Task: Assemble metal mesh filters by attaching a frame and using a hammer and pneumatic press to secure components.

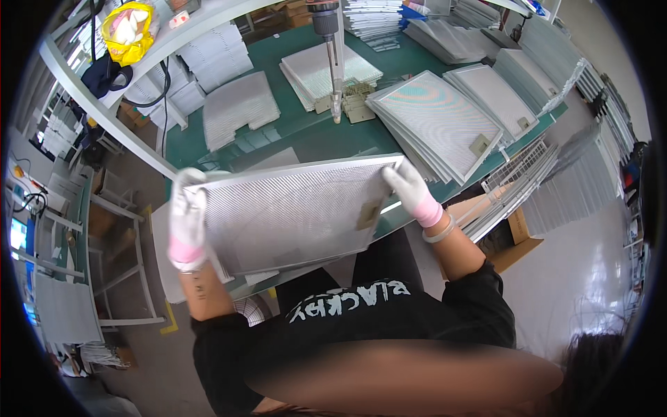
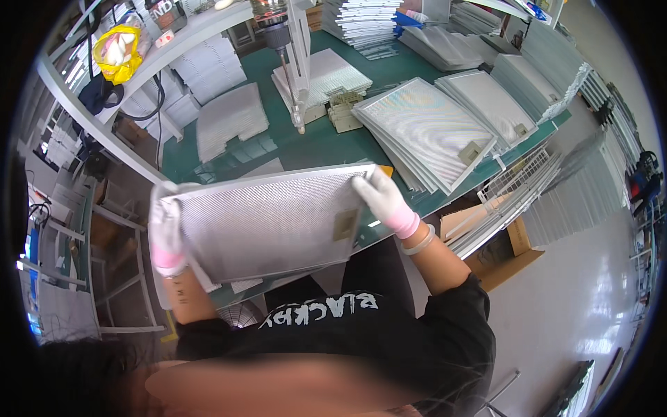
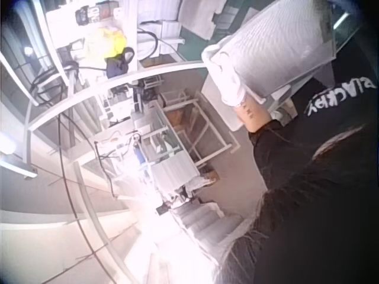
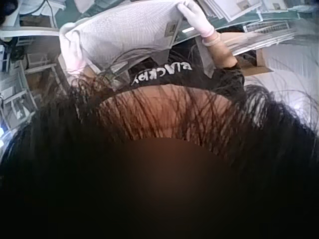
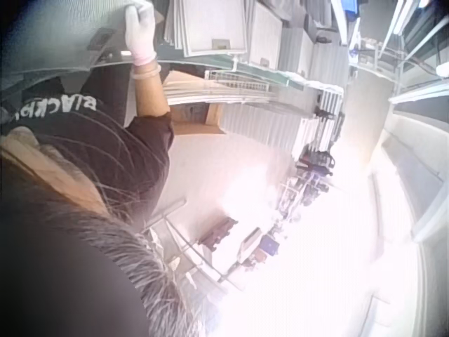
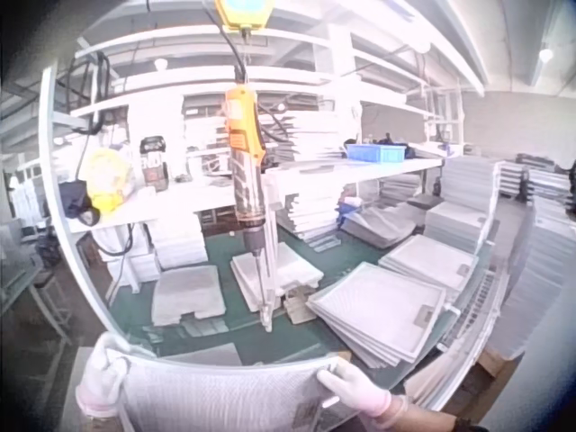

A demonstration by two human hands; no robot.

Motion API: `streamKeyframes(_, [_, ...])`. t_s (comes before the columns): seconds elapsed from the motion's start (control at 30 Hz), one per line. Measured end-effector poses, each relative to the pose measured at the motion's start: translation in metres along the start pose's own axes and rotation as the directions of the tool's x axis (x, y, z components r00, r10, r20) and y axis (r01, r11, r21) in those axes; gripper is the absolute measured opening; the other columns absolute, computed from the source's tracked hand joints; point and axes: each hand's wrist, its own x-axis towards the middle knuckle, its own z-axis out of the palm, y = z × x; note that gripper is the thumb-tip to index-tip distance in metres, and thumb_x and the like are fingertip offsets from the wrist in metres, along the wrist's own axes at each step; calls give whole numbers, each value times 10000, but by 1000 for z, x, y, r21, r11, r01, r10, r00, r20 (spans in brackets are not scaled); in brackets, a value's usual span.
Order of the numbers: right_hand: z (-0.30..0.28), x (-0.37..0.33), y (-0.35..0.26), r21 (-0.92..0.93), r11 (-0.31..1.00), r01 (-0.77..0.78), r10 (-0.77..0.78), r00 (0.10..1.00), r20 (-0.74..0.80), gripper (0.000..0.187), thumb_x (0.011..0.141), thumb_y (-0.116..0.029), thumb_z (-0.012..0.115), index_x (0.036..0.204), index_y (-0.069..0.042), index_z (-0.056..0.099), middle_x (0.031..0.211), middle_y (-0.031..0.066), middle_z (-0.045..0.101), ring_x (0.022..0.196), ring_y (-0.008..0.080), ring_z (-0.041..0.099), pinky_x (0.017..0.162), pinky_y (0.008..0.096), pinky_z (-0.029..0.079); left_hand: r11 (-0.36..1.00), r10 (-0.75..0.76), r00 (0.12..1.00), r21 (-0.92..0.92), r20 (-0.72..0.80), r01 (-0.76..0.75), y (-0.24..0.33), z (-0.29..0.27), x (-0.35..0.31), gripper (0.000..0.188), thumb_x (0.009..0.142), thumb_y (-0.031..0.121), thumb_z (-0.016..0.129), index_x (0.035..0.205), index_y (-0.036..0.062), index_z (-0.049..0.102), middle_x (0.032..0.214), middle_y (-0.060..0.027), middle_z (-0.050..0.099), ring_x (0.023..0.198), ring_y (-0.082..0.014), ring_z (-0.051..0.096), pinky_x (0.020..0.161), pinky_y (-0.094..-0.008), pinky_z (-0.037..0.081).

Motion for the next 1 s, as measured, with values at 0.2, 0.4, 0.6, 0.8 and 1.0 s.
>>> streamKeyframes(0.2, [-22, -2, 19, -515, 849, 119, 33, 960, 276, 434, 809, -204, 663, 1195, -24, 585, 1030, 109, 644, 935, 250, 617, 881, 337, 476, 959, 1, 893, 252, 450, -128, 147, 13, 70, 205, 926, 171, 539, 1069, 37, 479, 1041, -148, 636, 978, -185, 621, 899, -324, 469])
streamKeyframes(0.4, [20, -24, 71, -847, 525, 85, 103, 981, 162, 427, 799, -279, 651, 1147, -41, 581, 982, 160, 621, 891, 351, 626, 814, 423, 509, 729, -186, 526, 476, 830, -492, 134, 97, 109, 178, 925, 139, 491, 1082, 58, 517, 969, -106, 655, 949, -230, 643, 853, -346, 492])
streamKeyframes(0.6, [38, -22, 83, -961, 263, 84, 137, 983, 123, 395, 815, -187, 591, 1171, -53, 482, 978, 166, 590, 855, 338, 647, 707, 463, 541, 685, -186, 476, 461, 859, -564, 90, 123, 97, 201, 897, 151, 560, 1090, 99, 543, 945, -120, 649, 897, -314, 639, 784, -409, 494])
streamKeyframes(0.8, [45, -4, 27, -297, 864, 408, -287, 881, 376, 620, 779, -211, 699, 1325, -12, 481, 1134, 196, 592, 1063, 329, 590, 965, 385, 448, 634, -118, 534, 478, 837, -608, 90, 121, 83, 234, 857, 155, 616, 1075, 96, 554, 921, -115, 651, 846, -327, 641, 725, -402, 504])
streamKeyframes(1.0, [91, 14, 6, -172, 916, 362, -310, 912, 267, 340, 837, -184, 681, 1120, -9, 614, 962, 150, 635, 897, 288, 625, 836, 333, 484, 603, 80, 552, 401, 830, -690, 84, 119, 77, 251, 816, 184, 642, 1037, 87, 574, 845, -110, 636, 771, -318, 640, 678, -392, 505])
